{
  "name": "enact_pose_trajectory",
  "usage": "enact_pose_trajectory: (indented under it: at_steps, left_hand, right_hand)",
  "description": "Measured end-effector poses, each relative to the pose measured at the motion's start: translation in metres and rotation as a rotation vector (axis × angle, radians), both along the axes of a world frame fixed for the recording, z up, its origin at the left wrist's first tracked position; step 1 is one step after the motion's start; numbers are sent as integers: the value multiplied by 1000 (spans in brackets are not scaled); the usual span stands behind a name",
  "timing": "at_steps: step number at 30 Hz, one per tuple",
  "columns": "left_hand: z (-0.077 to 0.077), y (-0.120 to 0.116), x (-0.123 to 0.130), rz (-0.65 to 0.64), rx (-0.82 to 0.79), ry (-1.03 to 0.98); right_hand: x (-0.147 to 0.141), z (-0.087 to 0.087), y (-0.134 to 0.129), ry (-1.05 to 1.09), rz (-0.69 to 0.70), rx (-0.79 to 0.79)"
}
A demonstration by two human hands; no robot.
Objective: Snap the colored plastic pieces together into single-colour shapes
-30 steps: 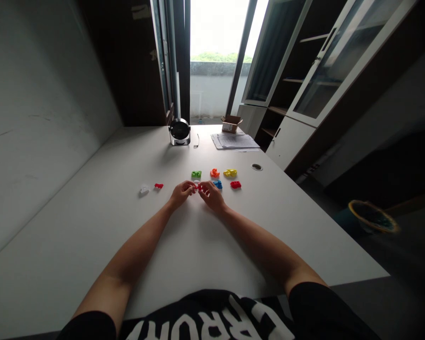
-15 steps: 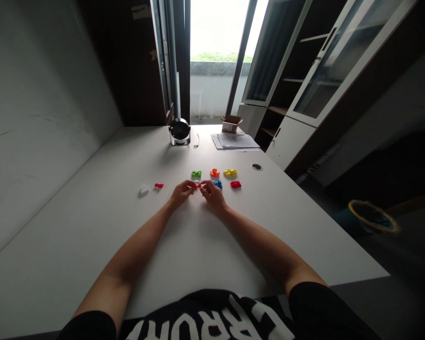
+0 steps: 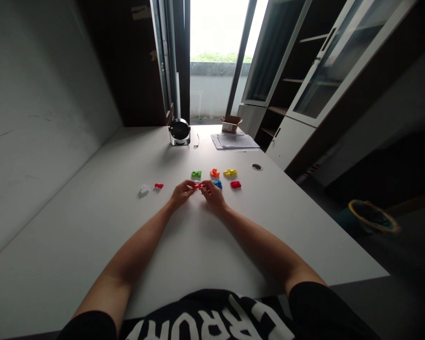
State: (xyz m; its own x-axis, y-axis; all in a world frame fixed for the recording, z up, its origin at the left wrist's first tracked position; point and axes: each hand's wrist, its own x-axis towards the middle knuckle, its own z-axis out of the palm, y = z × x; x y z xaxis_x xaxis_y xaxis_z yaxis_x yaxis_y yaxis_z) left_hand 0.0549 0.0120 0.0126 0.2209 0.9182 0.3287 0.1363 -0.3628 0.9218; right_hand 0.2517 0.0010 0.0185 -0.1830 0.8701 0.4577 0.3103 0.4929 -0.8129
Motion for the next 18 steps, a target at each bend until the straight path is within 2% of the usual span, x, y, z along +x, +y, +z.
enact_pose_trajectory:
  at_steps: [18]
  left_hand:
    - [3, -2, 2, -20, -33, -39]
  right_hand:
    - [0, -5, 5, 34, 19, -37]
